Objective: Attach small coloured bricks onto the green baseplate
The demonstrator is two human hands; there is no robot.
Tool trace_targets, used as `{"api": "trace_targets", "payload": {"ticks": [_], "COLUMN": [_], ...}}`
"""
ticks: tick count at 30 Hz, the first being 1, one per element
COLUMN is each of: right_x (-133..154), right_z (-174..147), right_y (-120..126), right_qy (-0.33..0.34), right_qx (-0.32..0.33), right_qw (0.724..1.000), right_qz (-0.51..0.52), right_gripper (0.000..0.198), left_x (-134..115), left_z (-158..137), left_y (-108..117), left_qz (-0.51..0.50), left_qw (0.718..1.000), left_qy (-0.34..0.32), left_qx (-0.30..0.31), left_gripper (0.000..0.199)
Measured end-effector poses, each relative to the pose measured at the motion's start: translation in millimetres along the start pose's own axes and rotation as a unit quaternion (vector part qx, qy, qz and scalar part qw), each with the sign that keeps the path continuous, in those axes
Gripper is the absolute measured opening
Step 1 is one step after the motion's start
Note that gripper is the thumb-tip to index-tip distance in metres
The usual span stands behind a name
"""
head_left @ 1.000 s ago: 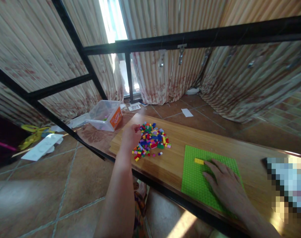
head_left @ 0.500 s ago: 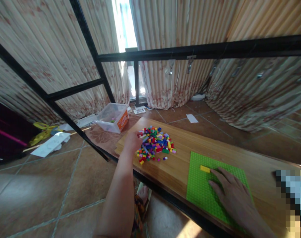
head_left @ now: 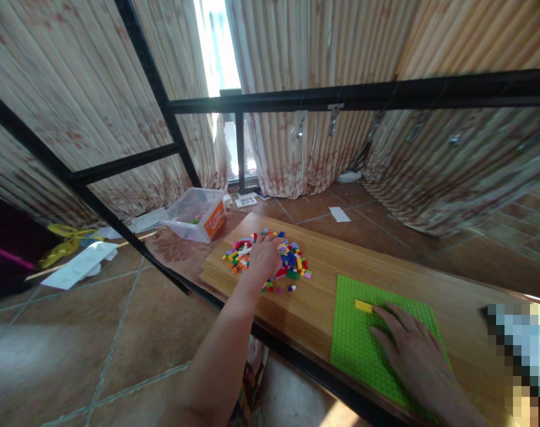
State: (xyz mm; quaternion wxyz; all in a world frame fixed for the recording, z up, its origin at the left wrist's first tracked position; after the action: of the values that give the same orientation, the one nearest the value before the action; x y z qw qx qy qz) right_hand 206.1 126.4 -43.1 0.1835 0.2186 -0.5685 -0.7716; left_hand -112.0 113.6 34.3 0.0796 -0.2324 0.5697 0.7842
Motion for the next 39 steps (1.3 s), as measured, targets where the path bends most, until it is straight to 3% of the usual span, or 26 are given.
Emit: {"api": "trace_targets", "payload": {"ticks": [14,22,26,29,33,39], "right_x": [2,4,4,5,6,1], "right_z": [-1,-3,-3,-2,0,4], "right_y": [5,6,8,11,18,30], "right_qy": [-0.002,0.002,-0.007,-0.012,-0.022,-0.059], "right_qx": [-0.006,-0.002,0.0,0.001,0.004,-0.032], "right_qw": [1.0,1.0,1.0,1.0,0.999,0.991], "right_qz": [-0.005,0.0,0.006,0.014,0.033,0.118], "right_gripper": [0.048,0.047,0.045,0.042,0.039,0.039], "left_x": [-1,-6,-12,-29,-77,-148], "left_z": [2,2,4,5,-6,-38], "left_y": [-14,-11,-5,-13,-44,-84], "left_qz": [0.055,0.044,0.008,-0.089,-0.216,-0.234], "left_qw": [0.99,0.991,0.995,0.995,0.973,0.95], "left_qy": [0.112,0.108,0.071,0.013,-0.076,-0.17], "left_qx": [-0.06,-0.063,-0.076,-0.053,0.034,0.12], "left_gripper": [0.022,0.018,0.014,0.009,0.007,0.017]}}
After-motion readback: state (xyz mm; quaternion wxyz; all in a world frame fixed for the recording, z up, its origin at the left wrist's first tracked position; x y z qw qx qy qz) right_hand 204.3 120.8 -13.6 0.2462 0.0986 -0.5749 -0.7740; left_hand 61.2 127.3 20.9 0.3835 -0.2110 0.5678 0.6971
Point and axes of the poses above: each hand's wrist, its own z-axis towards the middle knuckle, its own y-axis out of the back of the hand, x = y × z, the point moved 10 cm from there along z, towards the middle knuckle, and after that the axes turned 14 degrees about -z, right-handed, at the moved point
